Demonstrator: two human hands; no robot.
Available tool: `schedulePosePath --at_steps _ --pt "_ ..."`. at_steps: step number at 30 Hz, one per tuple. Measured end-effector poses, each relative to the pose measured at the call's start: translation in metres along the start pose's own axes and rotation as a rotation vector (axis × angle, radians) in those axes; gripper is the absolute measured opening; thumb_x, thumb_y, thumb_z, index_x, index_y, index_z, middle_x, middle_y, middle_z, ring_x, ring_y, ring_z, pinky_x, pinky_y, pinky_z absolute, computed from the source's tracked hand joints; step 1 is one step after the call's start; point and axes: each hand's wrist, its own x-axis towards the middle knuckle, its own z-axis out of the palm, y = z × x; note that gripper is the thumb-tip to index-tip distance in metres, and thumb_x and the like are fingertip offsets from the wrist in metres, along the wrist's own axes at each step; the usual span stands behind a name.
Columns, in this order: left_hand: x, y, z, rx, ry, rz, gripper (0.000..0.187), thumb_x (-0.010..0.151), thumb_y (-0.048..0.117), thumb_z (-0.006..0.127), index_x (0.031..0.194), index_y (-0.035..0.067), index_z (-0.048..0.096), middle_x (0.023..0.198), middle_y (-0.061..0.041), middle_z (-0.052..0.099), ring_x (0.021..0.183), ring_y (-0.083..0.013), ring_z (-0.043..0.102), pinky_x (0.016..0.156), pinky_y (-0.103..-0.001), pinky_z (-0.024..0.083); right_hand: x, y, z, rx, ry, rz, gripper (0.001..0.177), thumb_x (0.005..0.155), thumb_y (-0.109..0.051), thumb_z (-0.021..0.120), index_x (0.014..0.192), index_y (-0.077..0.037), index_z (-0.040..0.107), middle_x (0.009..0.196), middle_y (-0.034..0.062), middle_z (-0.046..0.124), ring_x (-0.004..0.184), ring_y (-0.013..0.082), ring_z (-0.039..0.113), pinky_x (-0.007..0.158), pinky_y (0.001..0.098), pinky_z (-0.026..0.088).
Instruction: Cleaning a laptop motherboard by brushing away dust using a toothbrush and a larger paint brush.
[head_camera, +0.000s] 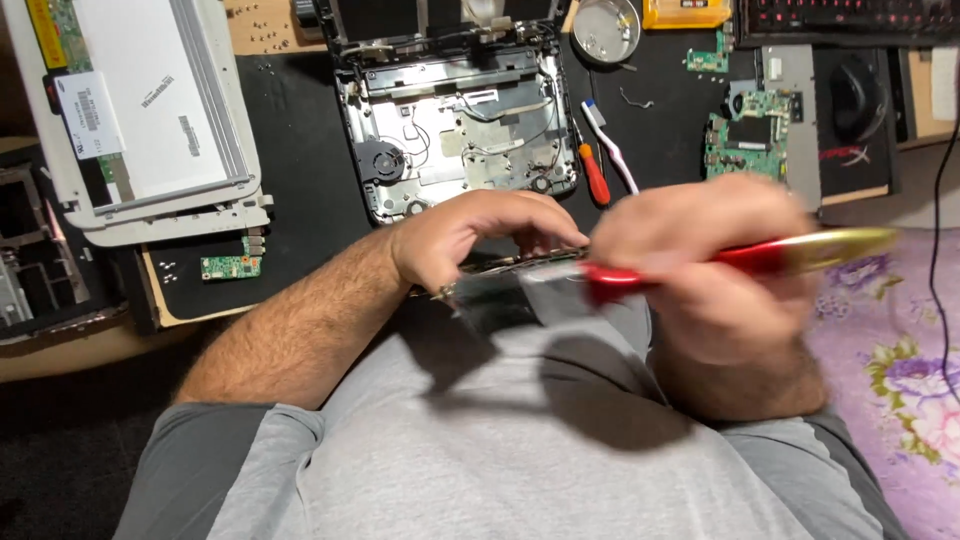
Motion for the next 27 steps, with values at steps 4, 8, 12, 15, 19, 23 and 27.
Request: schedulePosePath --at_steps 4,8,12,15,19,23,27 --pt "-0.010 0.012 0.010 0.082 0.057 -0.004 0.092 0.084 0.081 0.060 0.141 0.009 0.056 0.136 -0.010 0.059 0.121 -0.0234 0.062 0.107 -0.038 0.051 -0.015 0.003 -0.009 -0.272 0.017 -0.087 0.012 0.085 -0.011 0.055 0.088 0.001 0.058 0.075 0.0132 0.060 0.059 0.0260 0.062 0.054 0.0332 0.052" --pt "-0.018 0.019 0.023 0.351 0.122 -0.077 0.082 0.074 0.056 0.068 0.141 0.010 0.057 0.135 -0.012 0.062 0.123 -0.0266 0.062 0.111 -0.042 0.047 -0.018 -0.017 0.007 -0.046 -0.111 -0.046 0.014 0.095 -0.019 0.060 0.095 -0.005 0.060 0.076 0.0172 0.065 0.059 0.0321 0.070 0.058 0.0416 0.059" --pt "-0.018 0.040 0.039 0.377 0.114 -0.069 0.089 0.077 0.070 0.064 0.143 0.010 0.057 0.136 -0.012 0.062 0.123 -0.0258 0.062 0.111 -0.042 0.046 -0.019 -0.017 0.004 -0.243 -0.309 -0.081 0.012 0.090 -0.010 0.051 0.082 -0.001 0.052 0.063 0.0094 0.054 0.051 0.0272 0.057 0.053 0.0393 0.051" --pt "-0.022 0.050 0.050 0.255 0.211 -0.100 0.096 0.077 0.085 0.060 0.130 0.005 0.057 0.121 -0.006 0.057 0.102 -0.0178 0.059 0.088 -0.031 0.050 -0.033 0.000 -0.022 -0.375 -0.102 -0.198 0.015 0.085 -0.011 0.055 0.084 0.004 0.059 0.070 0.0159 0.059 0.055 0.0267 0.055 0.054 0.0372 0.044" --pt "-0.026 0.035 0.069 0.200 0.527 -0.123 0.109 0.079 0.080 0.069 0.155 0.008 0.039 0.144 -0.008 0.049 0.125 -0.0160 0.049 0.109 -0.034 0.046 -0.051 0.005 -0.019 -0.346 -0.151 -0.119 0.013 0.109 -0.021 0.055 0.117 -0.012 0.061 0.101 0.0241 0.070 0.087 0.0284 0.076 0.073 0.0352 0.061" --pt "-0.021 0.007 0.072 0.199 0.893 -0.197 0.132 0.068 0.078 0.083 0.161 0.004 0.025 0.142 -0.012 0.039 0.125 -0.0234 0.044 0.107 -0.034 0.044 -0.061 0.039 0.011 -0.318 -0.152 0.040 0.048 0.077 -0.024 0.092 0.105 -0.007 0.056 0.123 0.0268 0.066 0.106 0.0366 0.067 0.090 0.0458 0.056" --pt "-0.005 0.013 0.083 0.265 0.984 -0.257 0.139 0.068 0.076 0.083 0.162 -0.002 0.017 0.140 -0.015 0.031 0.119 -0.0248 0.037 0.104 -0.038 0.042 -0.067 0.060 0.019 -0.431 -0.143 -0.041 0.046 0.081 -0.011 0.090 0.105 -0.005 0.051 0.109 0.0228 0.065 0.094 0.0333 0.067 0.086 0.0439 0.056"
